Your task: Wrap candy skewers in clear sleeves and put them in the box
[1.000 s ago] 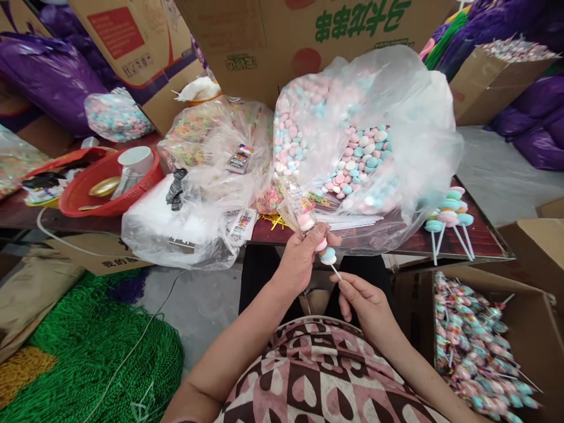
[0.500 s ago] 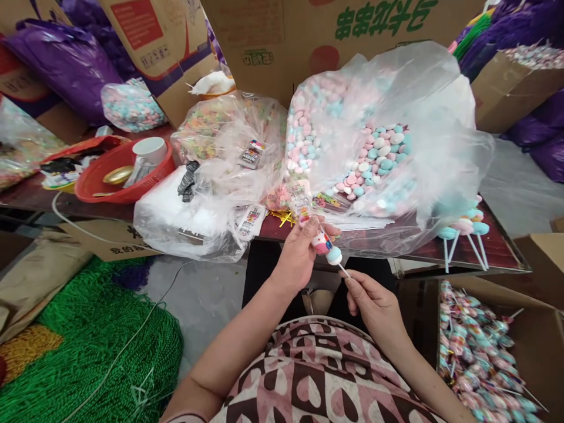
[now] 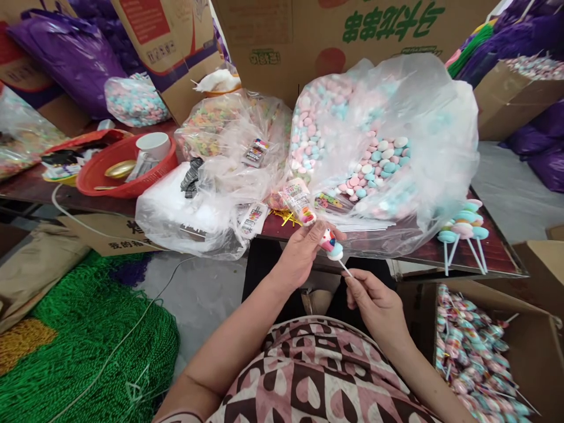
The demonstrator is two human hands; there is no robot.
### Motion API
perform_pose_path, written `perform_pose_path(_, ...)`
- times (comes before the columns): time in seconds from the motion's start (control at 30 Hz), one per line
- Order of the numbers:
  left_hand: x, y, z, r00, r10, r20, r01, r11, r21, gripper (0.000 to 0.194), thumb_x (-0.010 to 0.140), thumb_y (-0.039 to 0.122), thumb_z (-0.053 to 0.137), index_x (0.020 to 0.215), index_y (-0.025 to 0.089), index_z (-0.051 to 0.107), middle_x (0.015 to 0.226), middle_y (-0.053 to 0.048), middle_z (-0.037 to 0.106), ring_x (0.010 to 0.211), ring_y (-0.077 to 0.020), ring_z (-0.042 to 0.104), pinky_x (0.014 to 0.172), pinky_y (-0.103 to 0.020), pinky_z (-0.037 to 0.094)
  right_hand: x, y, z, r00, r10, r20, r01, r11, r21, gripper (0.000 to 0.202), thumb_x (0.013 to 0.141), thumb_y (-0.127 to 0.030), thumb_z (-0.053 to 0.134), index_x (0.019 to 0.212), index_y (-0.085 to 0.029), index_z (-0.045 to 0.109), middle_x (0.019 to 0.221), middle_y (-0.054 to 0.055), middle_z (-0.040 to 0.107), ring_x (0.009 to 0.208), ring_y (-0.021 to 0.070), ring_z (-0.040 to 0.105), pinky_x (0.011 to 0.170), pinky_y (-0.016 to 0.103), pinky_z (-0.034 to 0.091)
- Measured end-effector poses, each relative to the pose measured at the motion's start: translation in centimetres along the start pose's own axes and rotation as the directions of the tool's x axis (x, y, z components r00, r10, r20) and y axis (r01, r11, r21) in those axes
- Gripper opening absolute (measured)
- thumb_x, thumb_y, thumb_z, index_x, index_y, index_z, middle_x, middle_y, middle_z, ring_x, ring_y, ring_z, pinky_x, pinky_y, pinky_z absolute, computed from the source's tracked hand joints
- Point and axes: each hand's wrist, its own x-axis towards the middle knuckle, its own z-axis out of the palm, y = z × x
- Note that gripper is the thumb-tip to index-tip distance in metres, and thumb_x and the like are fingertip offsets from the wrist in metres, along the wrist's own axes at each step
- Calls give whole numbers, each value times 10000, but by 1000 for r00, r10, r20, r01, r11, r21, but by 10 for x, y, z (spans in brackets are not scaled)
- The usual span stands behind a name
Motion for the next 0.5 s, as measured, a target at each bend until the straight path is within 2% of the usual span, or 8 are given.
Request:
perform_pose_path(0.07,-2,-4,-1,999,-17,31,16,1000,16,335,835,482,631,763,157,666,891,-74,712,906,-183,634,834,-296,453,-1,1,0,1000,23,0,-23,999,32,294,819,-478,654,890,-195,687,469,-51,483,438,103,441,464,243,355)
perform_pose_path(0.13,-5,-4,-1,997,-56,59,55,998,13,316,800,474,677,813,158,676,920,-78,715,948,-194,633,884,-307,441,-3,1,2,987,127,94,-141,977,162,317,828,-494,637,904,-188,676,420,-72,431,377,93,389,416,232,322)
perform_pose_path(0.23,-7,2,-5,989,-107,99,112,992,-50,454,696,515,760,986,177,670,1027,-93,707,1017,-232,638,927,-346,440,-5,2,5,960,196,199,-243,937,250,357,824,-515,635,931,-176,667,397,-86,402,338,83,355,379,217,286)
perform_pose_path(0.33,-4,12,-9,997,-67,30,71,987,-147,556,659,552,772,1083,223,626,1059,-82,703,996,-237,658,870,-359,476,-5,4,5,972,165,165,-192,967,165,366,824,-516,637,940,-172,687,402,-74,428,368,93,398,404,224,321)
perform_pose_path(0.5,6,10,-7,987,-53,-153,25,984,-176,357,706,457,766,899,193,622,714,-7,674,785,-202,685,676,-295,488,-2,7,1,999,3,49,-2,1000,-14,321,813,-469,655,1004,-214,699,520,-37,543,469,114,491,485,249,421)
